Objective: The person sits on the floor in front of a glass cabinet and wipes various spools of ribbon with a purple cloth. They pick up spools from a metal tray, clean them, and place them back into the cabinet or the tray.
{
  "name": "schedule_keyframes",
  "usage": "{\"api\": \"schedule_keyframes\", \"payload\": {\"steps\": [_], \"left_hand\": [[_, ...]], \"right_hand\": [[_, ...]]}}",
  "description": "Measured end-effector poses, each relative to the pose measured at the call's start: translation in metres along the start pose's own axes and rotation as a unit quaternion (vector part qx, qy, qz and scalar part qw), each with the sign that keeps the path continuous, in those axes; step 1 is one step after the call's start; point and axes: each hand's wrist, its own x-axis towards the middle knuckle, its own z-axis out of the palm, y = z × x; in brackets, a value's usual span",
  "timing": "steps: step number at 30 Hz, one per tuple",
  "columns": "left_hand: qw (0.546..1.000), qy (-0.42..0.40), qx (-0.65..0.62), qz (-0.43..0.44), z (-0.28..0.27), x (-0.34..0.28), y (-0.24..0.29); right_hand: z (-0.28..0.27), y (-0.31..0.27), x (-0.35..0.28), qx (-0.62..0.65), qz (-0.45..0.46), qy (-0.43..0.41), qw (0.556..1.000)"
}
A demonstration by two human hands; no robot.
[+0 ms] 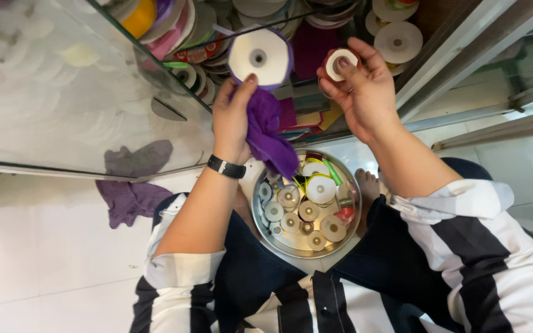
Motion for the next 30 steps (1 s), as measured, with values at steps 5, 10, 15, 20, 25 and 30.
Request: {"api": "schedule_keyframes", "payload": {"steps": [5,10,15,20,25,30], "left_hand": [[0.981,0.116,-0.143,-0.053,0.031,0.038,0.025],[0.953,0.219,-0.175,-0.113,0.061,0.070,0.061],[0.949,0.228,-0.208,-0.059,0.066,0.078,0.070],[0.940,0.185,-0.281,-0.053,0.053,0.077,0.056],[0.937,0.163,-0.281,-0.125,0.033,0.078,0.050],[0.996,0.071,-0.027,-0.036,0.032,0.014,0.021]], "right_hand": [[0.000,0.010,0.011,0.028,0.011,-0.002,1.000],[0.000,0.017,0.003,0.019,0.029,-0.015,0.999],[-0.003,0.013,0.002,0.016,0.052,-0.033,0.998],[0.007,0.005,-0.005,0.042,0.094,-0.042,0.994],[-0.012,0.032,0.011,0.067,0.093,-0.087,0.990],[-0.014,0.035,0.010,0.084,0.128,-0.120,0.981]]}}
